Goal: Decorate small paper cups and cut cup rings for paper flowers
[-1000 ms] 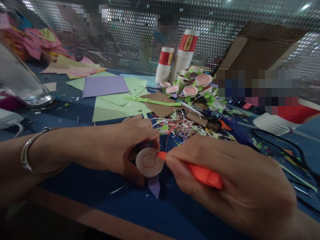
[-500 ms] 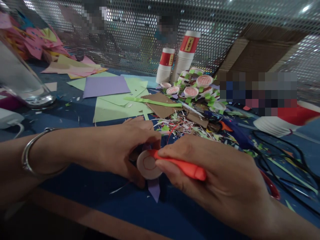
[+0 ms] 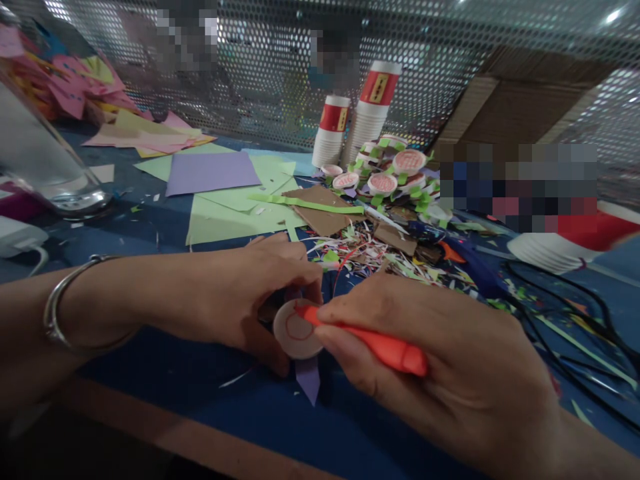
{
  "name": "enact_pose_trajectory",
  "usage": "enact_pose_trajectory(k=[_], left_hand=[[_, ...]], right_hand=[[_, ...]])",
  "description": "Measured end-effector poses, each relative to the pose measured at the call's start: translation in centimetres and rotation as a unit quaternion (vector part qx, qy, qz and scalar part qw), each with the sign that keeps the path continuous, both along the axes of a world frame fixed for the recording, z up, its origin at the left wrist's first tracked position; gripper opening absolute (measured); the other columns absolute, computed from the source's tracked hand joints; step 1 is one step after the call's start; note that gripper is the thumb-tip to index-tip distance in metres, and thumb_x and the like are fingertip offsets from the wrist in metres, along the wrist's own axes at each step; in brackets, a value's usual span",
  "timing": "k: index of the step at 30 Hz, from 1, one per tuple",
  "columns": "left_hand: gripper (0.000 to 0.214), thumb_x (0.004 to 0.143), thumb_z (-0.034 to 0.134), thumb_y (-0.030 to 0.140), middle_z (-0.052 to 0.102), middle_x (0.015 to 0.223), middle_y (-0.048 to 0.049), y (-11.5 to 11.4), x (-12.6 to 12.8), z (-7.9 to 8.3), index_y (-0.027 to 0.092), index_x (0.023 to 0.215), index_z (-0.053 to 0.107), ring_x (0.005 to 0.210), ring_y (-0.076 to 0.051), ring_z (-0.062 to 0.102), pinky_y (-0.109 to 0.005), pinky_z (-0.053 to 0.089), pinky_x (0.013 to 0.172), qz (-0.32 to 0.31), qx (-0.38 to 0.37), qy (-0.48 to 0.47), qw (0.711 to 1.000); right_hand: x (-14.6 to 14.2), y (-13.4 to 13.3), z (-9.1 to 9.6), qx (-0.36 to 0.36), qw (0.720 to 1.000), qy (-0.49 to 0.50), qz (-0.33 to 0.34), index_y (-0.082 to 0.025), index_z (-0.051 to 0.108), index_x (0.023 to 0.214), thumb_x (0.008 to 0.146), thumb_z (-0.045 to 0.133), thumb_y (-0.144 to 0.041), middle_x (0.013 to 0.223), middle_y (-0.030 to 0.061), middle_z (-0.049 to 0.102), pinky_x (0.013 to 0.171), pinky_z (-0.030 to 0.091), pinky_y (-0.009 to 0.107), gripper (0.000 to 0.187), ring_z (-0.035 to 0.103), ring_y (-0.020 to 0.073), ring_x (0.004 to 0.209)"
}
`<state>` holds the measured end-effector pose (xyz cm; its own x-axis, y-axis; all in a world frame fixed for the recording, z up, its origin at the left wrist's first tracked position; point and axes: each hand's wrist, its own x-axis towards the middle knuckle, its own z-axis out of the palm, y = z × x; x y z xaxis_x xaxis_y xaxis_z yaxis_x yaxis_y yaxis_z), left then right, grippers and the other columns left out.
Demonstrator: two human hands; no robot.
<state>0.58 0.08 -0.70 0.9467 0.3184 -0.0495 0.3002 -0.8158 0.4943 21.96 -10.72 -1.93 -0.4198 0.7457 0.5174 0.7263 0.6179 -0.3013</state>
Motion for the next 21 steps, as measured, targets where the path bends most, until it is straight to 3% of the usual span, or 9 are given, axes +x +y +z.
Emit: enact_pose_trajectory(k=[11, 21], left_hand=[[0.053, 0.068, 0.087, 0.048, 0.063, 0.103, -0.0035, 0.00, 0.19, 0.19, 0.021, 0.108, 0.065, 0.099, -0.024, 0.052, -0.031, 0.034, 0.079, 0.007, -0.005, 0.012, 1.000], [0.052, 0.070, 0.087, 0.046, 0.061, 0.103, -0.0028, -0.03, 0.27, 0.29, 0.021, 0.108, 0.064, 0.097, -0.023, 0.051, -0.031, 0.033, 0.079, 0.003, -0.001, 0.012, 1.000]], right_hand=[[-0.21, -0.09, -0.19, -0.033, 0.999, 0.022, 0.032, -0.036, 0.068, 0.102, 0.100, 0.058, -0.039, 0.089, -0.0051, 0.078, 0.060, 0.058, 0.017, 0.011, 0.074, 0.0116, 0.073], [-0.19, -0.02, -0.13, -0.060, 0.996, 0.036, 0.051, -0.036, 0.069, 0.097, 0.101, 0.057, -0.040, 0.089, -0.0083, 0.078, 0.068, 0.058, 0.014, 0.013, 0.074, 0.0084, 0.074]])
